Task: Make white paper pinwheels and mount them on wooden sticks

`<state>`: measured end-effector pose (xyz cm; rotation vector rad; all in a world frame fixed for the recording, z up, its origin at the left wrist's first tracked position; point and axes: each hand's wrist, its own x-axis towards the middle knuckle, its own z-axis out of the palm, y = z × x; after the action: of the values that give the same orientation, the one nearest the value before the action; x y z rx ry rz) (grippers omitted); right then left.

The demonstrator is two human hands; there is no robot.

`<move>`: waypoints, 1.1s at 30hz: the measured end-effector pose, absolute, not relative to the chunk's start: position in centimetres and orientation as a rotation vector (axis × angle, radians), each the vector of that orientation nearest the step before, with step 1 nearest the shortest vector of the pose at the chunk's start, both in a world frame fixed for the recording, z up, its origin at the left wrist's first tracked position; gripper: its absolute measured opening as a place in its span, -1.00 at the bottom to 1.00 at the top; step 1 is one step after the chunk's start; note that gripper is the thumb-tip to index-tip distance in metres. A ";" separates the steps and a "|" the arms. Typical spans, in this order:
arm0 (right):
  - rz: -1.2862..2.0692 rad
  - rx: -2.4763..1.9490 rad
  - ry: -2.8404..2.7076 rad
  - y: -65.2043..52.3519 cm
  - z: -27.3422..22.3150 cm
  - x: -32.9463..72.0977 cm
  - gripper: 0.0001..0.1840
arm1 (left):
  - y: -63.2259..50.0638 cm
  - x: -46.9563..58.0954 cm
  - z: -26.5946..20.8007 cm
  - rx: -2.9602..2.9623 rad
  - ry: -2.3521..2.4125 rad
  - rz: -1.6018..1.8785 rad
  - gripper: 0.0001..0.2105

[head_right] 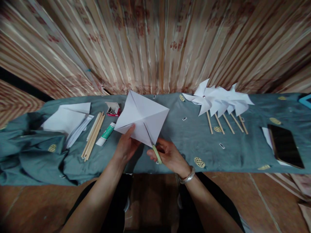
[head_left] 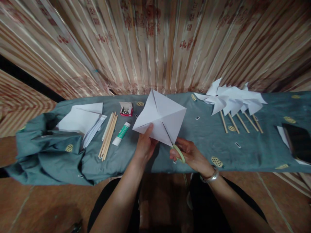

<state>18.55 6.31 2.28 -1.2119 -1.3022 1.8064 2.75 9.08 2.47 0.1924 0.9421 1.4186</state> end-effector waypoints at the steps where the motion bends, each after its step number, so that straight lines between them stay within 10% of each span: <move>1: 1.809 -1.211 -1.298 6.3 2.3 18.6 -0.43 | 9.1 2.8 2.5 0.192 0.950 1.412 -0.80; 33: 1.806 -1.208 -1.239 6.0 1.6 18.3 -0.46 | 9.0 2.5 2.5 0.204 0.987 1.417 -0.80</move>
<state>18.27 6.03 1.57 -1.2077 -1.2390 1.8062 2.53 9.01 2.53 0.2039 0.9874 1.4171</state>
